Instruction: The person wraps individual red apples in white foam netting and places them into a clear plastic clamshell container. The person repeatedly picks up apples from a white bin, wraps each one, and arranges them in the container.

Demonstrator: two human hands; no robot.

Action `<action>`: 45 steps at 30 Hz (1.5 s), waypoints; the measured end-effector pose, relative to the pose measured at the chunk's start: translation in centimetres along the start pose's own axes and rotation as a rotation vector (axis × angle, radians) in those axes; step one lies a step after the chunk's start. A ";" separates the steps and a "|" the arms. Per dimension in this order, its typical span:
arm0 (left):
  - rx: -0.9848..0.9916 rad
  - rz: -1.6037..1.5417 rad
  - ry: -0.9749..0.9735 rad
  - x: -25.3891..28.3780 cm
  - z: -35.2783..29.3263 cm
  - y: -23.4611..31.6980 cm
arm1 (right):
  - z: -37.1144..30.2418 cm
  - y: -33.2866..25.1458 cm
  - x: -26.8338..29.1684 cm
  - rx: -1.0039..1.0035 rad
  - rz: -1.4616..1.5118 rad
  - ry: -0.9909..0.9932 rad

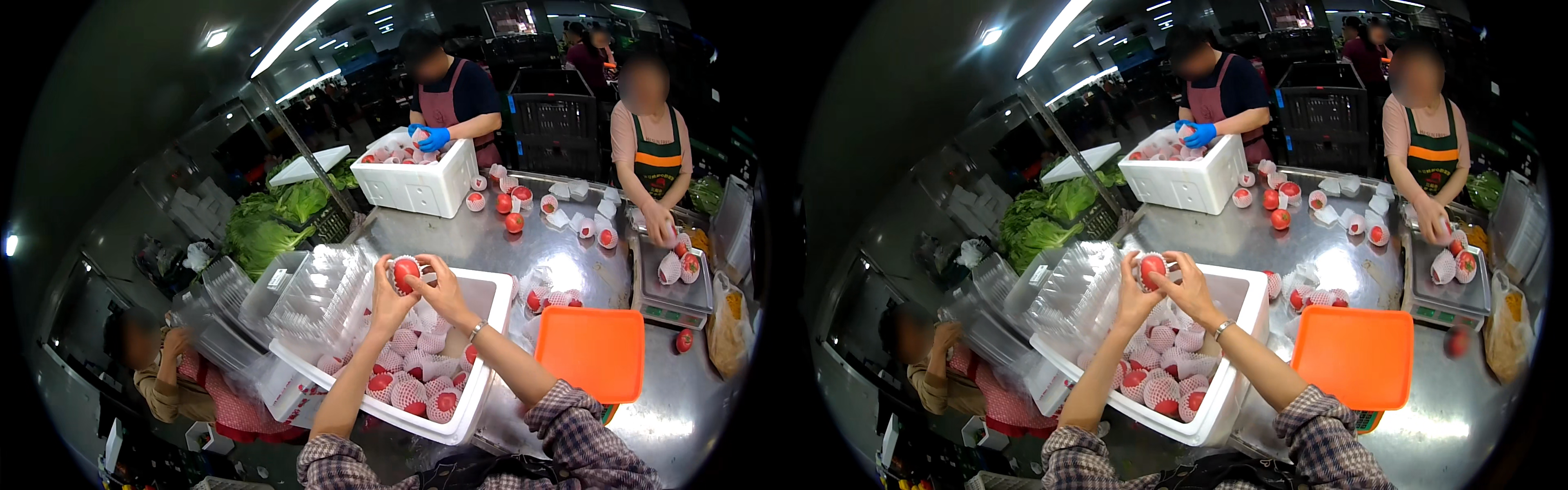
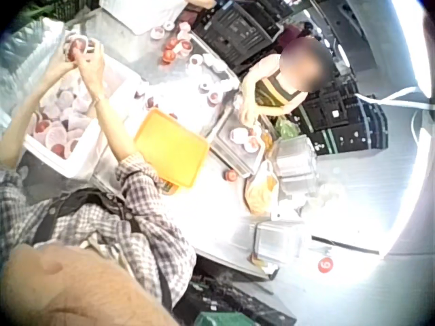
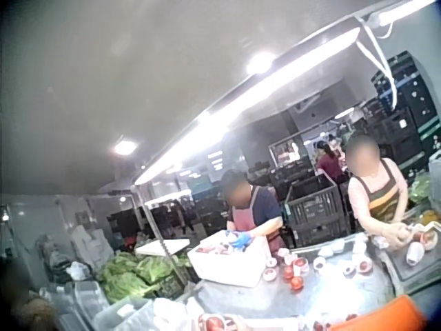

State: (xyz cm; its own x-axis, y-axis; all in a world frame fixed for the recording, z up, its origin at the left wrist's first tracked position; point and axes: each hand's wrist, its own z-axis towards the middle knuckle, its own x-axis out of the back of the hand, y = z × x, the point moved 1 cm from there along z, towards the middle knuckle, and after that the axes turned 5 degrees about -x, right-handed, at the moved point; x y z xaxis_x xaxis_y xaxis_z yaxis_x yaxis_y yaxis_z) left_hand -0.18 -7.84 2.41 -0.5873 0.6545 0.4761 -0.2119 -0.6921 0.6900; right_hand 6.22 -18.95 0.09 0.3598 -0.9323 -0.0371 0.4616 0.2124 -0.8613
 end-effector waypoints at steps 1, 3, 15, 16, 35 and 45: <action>-0.034 0.037 0.033 0.2 -0.2 0.5 | 0.0 -0.3 -0.2 0.014 0.017 -0.017; -0.111 0.042 0.077 -0.7 -0.6 0.2 | 0.4 1.4 -0.1 -0.232 0.271 -0.106; -0.069 -0.072 -0.059 -2.1 -1.5 -2.5 | 0.9 4.5 0.9 -0.262 0.014 0.024; -0.057 -0.100 -0.051 -2.1 -1.3 -2.6 | 1.0 5.1 1.0 -0.339 0.165 -0.003; 0.647 -1.408 -0.033 -0.2 0.2 -3.7 | 1.4 3.9 1.7 -0.722 1.186 -0.146; 0.749 -1.519 -0.035 0.1 0.2 -4.2 | 2.2 5.2 3.1 -0.352 0.832 0.303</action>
State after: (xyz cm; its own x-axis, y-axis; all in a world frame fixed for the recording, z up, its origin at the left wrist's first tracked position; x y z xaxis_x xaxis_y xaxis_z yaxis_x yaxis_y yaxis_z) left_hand 0.83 -4.81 -0.36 -0.1978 0.5572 -0.8065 -0.1319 0.8001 0.5852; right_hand 11.55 -20.05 -3.42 0.2144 -0.5684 -0.7943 -0.1365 0.7878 -0.6006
